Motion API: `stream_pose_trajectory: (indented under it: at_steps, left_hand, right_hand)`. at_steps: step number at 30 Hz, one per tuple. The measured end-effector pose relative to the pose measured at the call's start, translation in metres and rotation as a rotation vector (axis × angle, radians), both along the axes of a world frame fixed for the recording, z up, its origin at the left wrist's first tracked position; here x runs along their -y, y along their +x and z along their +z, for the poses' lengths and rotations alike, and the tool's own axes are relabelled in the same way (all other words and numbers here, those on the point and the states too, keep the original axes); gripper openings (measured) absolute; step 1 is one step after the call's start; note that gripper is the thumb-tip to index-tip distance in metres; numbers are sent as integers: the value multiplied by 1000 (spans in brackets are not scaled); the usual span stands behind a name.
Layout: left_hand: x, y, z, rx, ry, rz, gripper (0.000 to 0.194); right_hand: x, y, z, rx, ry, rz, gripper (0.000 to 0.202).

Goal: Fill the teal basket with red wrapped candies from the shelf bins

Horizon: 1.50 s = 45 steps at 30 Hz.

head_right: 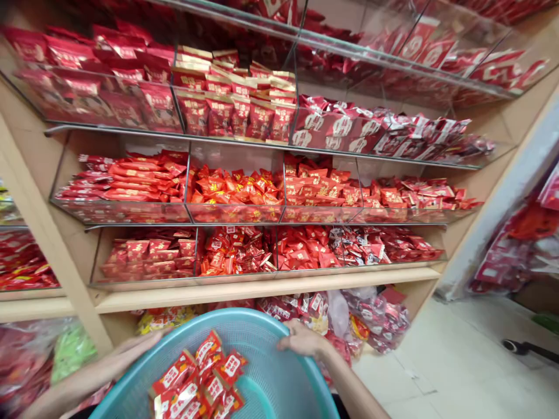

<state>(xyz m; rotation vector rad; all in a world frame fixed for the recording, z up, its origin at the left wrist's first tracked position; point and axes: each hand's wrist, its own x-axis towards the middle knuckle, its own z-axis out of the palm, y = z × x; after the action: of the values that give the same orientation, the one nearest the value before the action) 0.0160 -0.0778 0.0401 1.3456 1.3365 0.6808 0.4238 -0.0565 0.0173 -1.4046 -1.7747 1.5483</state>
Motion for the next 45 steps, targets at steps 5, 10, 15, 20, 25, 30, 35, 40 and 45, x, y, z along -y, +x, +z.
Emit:
stream_pose_trajectory:
  at_steps: [5, 10, 15, 20, 25, 30, 35, 40, 45]
  left_hand:
    - [-57, 56, 4, 95, -219, -282, 46]
    - [-75, 78, -6, 193, -262, -445, 49]
    - [-76, 76, -21, 228, -232, -455, 55]
    - [-79, 81, -29, 233, -241, -431, 51]
    - [-82, 85, -32, 219, -242, -424, 48]
    - [-84, 83, -33, 204, -226, -437, 47]
    - [-84, 75, -32, 182, -221, -419, 49]
    - [-86, 70, -34, 150, -216, -406, 50]
    - [-88, 72, -36, 172, -239, -414, 51]
  right_hand:
    - [-8, 1, 6, 8, -52, 41, 25]
    - [-17, 9, -1, 37, 23, 69, 25]
    - [-20, 11, 3, 299, 196, 89, 39]
    - [-5, -15, 31, 638, 707, 0, 65]
    - [3, -64, 20, 904, 920, 452, 25]
    - [-8, -92, -20, 1136, 1038, 531, 13]
    - [-9, -94, -19, 1149, 941, 487, 16]
    - [-11, -76, 9, 1062, 814, 402, 20]
    - [-12, -68, 13, 1001, 803, 372, 21]
